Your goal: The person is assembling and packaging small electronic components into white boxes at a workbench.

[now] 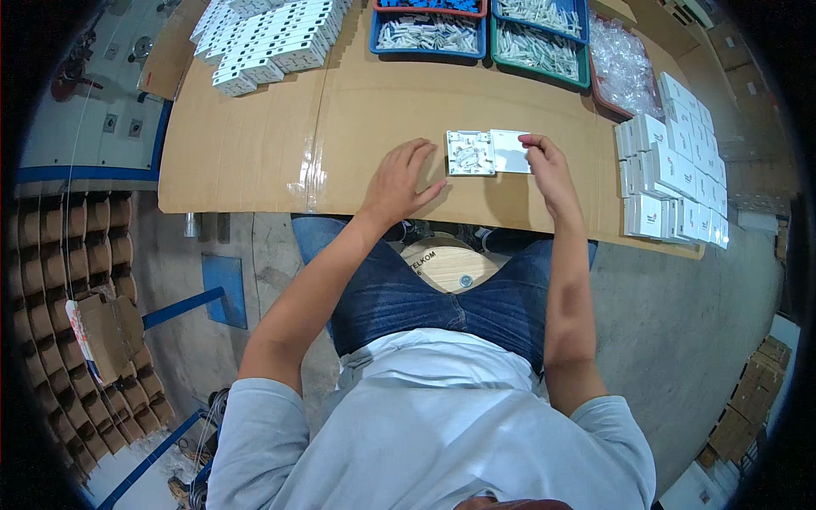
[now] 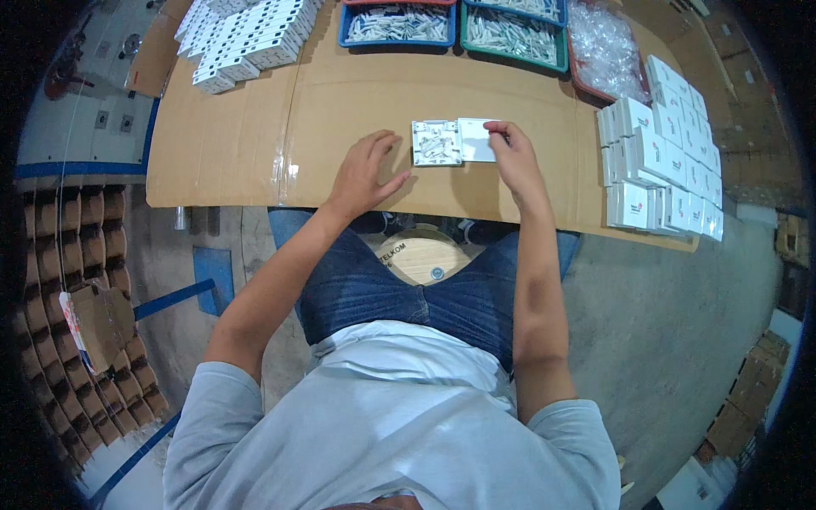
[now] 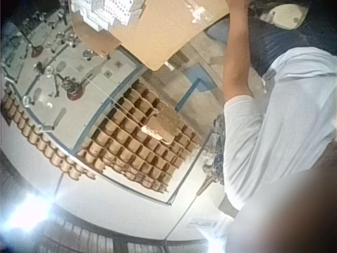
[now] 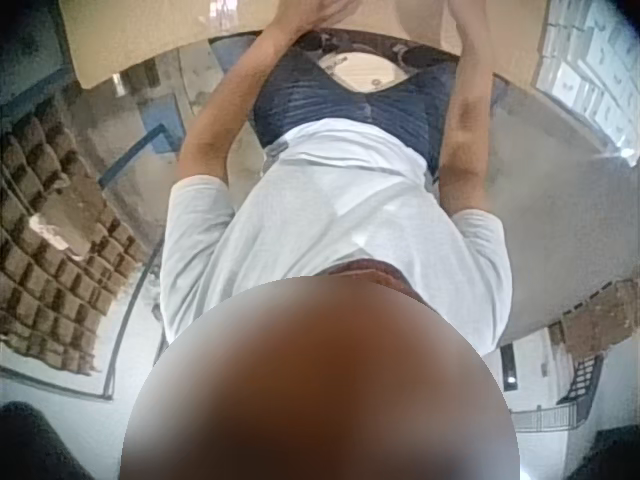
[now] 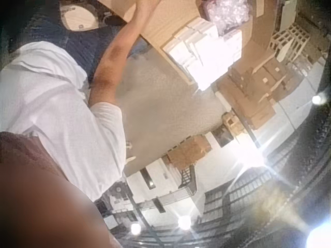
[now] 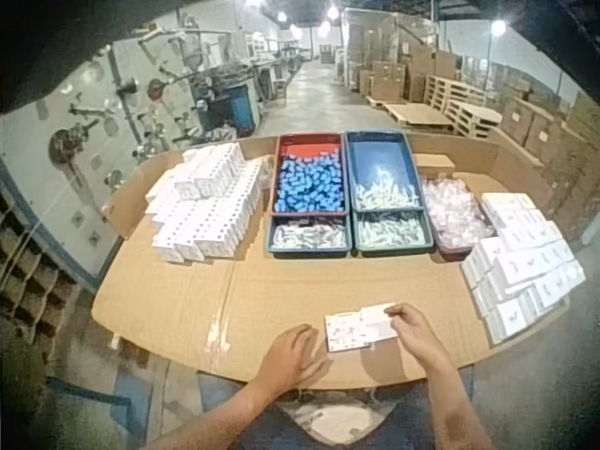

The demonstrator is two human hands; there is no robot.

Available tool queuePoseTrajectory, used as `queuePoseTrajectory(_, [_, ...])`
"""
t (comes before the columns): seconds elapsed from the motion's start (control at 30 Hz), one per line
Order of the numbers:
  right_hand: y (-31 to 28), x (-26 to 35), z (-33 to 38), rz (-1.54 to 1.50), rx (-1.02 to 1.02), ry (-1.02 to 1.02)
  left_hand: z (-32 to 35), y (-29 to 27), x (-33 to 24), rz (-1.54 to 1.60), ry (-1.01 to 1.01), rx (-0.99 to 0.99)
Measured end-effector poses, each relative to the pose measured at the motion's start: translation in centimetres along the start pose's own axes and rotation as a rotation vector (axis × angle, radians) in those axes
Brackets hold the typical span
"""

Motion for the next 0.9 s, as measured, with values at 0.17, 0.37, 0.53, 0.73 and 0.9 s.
queuePoseTrajectory(0.17, [0.8,0.1,1.3,-0.433,0.190,0.060,-0.2,-0.1,1.4,-0.068,-0.130,0.012])
queuePoseTrajectory(0.37, [4.5,2.5,3.5,-0.725,0.379,0.057,-2.2,1.5,0.0,-0.193,-0.111,0.056])
queuePoseTrajectory(0.53, [6.6,2.9,4.2,-0.988,0.592,0.082,-3.0,2.3,0.8,-0.084,-0.149,0.075])
queuePoseTrajectory(0.73, [7.0,0.0,3.0,-0.948,0.473,0.145,-3.0,2.3,1.2,-0.049,-0.163,0.020])
queuePoseTrajectory(0.9, [7.0,0.8,2.4,-0.854,0.401,0.151,-3.0,2.1,1.1,-0.021,-0.176,0.001])
Point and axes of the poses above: each hand's wrist, its own z-axis away from the middle knuckle, its own y-axis out of the palm, x = y × z, the point moved 10 cm from there along -z, towards the middle knuckle
